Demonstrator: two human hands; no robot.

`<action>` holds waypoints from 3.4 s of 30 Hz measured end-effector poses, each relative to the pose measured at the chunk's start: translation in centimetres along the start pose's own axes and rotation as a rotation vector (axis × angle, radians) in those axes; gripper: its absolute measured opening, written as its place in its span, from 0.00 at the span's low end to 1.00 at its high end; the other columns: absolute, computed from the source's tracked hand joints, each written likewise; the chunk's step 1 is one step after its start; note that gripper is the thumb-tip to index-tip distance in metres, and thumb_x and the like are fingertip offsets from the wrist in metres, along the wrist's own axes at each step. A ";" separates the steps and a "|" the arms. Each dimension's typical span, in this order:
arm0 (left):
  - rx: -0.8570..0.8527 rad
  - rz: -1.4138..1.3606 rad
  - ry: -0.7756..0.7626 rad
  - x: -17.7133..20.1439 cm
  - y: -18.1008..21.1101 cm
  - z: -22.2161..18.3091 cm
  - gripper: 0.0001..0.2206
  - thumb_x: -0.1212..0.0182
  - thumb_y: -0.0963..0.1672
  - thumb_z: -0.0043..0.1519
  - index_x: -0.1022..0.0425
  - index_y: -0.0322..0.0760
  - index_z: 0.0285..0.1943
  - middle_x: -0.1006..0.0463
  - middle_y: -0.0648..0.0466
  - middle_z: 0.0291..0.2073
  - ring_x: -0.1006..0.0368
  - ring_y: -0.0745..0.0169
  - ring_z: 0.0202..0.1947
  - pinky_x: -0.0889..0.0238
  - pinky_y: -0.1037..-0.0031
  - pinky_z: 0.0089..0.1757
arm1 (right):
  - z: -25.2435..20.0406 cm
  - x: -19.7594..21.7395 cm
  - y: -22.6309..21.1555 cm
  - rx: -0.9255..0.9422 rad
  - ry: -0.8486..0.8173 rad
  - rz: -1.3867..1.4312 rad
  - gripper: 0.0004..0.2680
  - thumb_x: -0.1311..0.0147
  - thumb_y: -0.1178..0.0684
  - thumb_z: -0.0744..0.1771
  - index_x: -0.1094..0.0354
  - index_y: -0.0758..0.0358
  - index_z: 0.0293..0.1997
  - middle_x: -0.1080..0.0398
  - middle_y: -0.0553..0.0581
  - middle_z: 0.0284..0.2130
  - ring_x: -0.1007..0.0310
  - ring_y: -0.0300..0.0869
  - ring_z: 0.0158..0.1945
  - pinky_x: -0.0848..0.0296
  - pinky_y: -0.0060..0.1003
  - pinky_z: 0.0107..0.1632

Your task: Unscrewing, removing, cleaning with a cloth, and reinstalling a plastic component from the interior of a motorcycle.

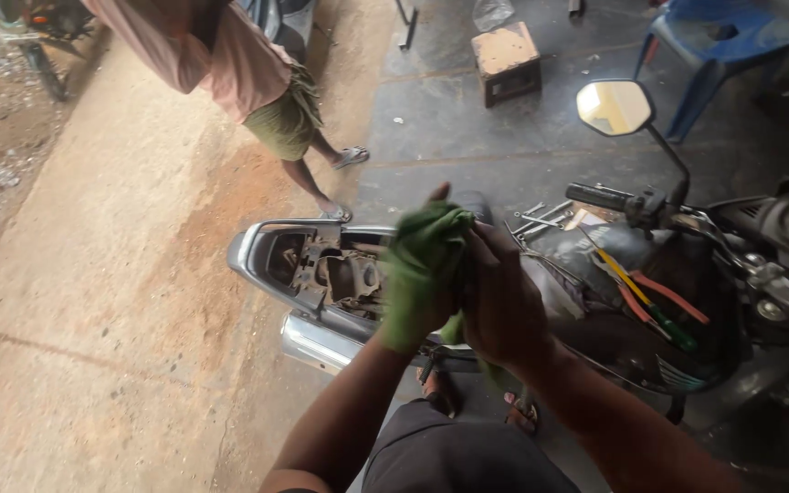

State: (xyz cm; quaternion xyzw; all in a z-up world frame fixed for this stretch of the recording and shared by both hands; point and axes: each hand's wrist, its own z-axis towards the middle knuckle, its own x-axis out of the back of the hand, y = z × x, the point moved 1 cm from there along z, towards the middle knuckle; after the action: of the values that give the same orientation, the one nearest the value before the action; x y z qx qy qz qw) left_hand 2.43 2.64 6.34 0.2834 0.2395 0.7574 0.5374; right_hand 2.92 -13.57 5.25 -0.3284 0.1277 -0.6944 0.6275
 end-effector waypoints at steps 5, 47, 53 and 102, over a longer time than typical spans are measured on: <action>-0.231 0.338 -0.250 1.1 1.6 1.5 0.20 0.35 0.42 0.62 0.31 0.39 0.64 0.39 0.33 0.70 0.23 0.41 0.57 0.27 0.62 0.57 | -3.7 -3.3 6.4 -0.195 -0.264 -0.007 0.18 0.50 0.58 0.67 0.49 0.72 0.63 0.30 0.70 0.43 0.25 0.64 0.42 0.26 0.54 0.41; 0.358 -0.011 0.114 10.1 -0.2 -6.6 0.32 0.44 0.46 0.68 0.53 0.35 0.81 0.37 0.46 0.71 0.24 0.54 0.58 0.28 0.66 0.55 | -2.8 -13.0 -9.9 0.166 -0.057 -0.241 0.18 0.52 0.56 0.72 0.45 0.69 0.72 0.35 0.70 0.63 0.33 0.59 0.65 0.38 0.52 0.68; 0.301 0.504 0.169 19.7 0.7 -7.2 0.40 0.32 0.45 0.59 0.53 0.41 0.78 0.21 0.42 0.55 0.16 0.54 0.42 0.23 0.67 0.42 | -3.5 -20.4 -12.3 0.205 -0.084 -0.191 0.16 0.53 0.58 0.72 0.43 0.72 0.69 0.30 0.73 0.56 0.29 0.63 0.61 0.30 0.50 0.63; 0.743 -0.548 0.461 16.5 1.1 -6.8 0.38 0.55 0.30 0.53 0.46 0.35 0.78 0.23 0.44 0.46 0.26 0.61 0.40 0.29 0.76 0.39 | -2.2 -13.1 -5.8 0.276 -0.312 -0.113 0.11 0.49 0.63 0.68 0.29 0.60 0.55 0.23 0.60 0.48 0.24 0.51 0.54 0.32 0.46 0.57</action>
State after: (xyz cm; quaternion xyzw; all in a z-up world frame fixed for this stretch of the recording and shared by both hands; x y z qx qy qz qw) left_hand -7.25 17.55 4.96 0.2079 0.6701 0.4952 0.5125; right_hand -3.01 -0.57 3.15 -0.3492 -0.0860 -0.6802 0.6387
